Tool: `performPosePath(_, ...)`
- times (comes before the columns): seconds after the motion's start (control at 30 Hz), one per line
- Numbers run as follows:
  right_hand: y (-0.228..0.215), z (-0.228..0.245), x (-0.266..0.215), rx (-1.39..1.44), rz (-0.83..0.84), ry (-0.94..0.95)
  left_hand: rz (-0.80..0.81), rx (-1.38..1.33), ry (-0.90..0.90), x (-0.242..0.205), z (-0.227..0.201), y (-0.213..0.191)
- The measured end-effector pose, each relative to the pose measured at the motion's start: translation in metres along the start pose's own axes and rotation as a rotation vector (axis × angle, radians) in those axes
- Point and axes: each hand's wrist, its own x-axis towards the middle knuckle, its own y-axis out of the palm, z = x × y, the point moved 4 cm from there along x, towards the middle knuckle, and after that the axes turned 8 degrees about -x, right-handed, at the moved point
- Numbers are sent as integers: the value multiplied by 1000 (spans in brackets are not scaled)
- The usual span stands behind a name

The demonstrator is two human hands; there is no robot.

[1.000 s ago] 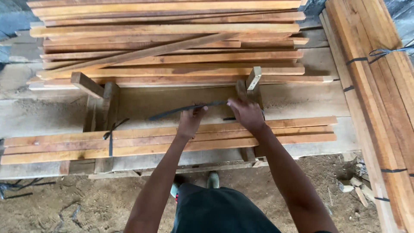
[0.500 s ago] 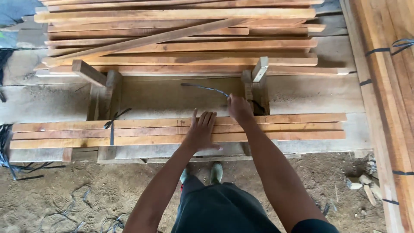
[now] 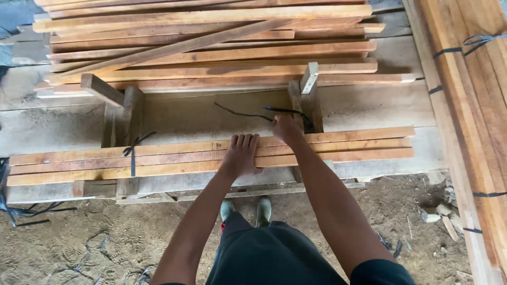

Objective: Bundling pieces of lumber together using plastic straps.

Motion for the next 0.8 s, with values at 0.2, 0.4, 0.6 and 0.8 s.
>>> performPosePath(0.2, 3, -3, 6, 31, -27, -13, -114, 49, 107, -12, -14, -23)
performPosePath(0.4, 6, -4, 8, 22, 26, 18, -391, 225, 317, -30, -33, -5)
performPosePath(0.6, -13, 9, -8, 94, 45, 40, -662, 257, 480, -65, -29, 72)
performPosePath(0.8, -15, 5, -5, 12, 8, 133, -440, 52, 582, -87, -27, 83)
